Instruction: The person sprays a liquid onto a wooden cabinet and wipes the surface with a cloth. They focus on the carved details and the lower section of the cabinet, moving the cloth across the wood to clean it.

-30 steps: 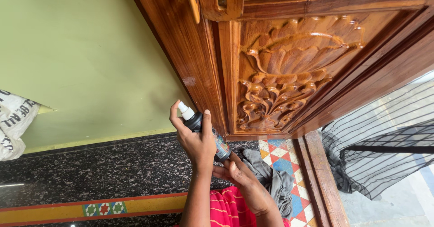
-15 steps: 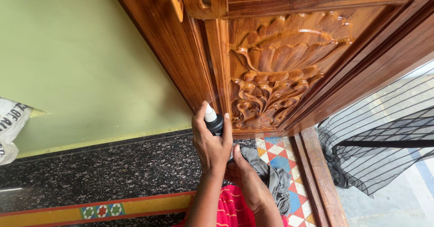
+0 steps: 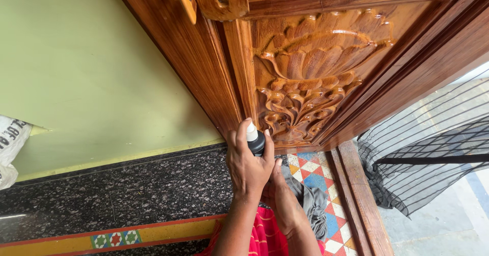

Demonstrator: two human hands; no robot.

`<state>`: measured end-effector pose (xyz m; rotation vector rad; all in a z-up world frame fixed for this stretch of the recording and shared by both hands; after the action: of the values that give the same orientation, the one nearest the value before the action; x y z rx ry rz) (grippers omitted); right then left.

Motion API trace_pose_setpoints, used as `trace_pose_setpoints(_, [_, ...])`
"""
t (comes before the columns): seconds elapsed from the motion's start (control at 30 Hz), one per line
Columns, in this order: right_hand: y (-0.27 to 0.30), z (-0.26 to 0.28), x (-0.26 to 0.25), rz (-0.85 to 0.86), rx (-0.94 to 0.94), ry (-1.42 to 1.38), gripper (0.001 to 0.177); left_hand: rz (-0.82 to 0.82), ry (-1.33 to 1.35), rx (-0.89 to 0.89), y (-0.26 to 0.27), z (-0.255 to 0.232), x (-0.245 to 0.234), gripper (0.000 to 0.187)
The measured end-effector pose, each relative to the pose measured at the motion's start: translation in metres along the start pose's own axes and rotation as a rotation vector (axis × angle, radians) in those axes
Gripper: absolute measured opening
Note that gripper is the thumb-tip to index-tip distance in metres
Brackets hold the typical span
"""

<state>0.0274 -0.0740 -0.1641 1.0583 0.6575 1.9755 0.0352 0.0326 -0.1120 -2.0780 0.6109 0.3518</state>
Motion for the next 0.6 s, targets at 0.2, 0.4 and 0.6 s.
trace_pose_setpoints(0.2, [0.0027,0.0036,-0.0004,-0.007,-0.032,0.019,0.09,-0.016,-0.002,0.024,-0.0051,-0.0058,-0.0013,0.057])
trace_pose_setpoints(0.4, [-0.0008,-0.001,0.0,-0.005,-0.036,-0.031,0.08,0.01,-0.067,0.027,-0.0042,-0.0049,0.0039,0.053])
trace_pose_setpoints(0.6, [0.0015,0.0024,-0.001,-0.028,-0.022,-0.012,0.087,0.057,-0.019,-0.022,-0.0057,-0.005,0.005,0.054])
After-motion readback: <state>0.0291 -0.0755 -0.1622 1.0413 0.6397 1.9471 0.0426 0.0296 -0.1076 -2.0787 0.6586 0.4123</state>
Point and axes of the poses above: each hand's wrist, its own y-axis away from the middle knuckle, its own x-axis out of the palm, z = x × y, the point moved 1 cm from there along -y, towards the middle knuckle, and after that the axes turned 7 degrees about x, right-handed, at the moved point
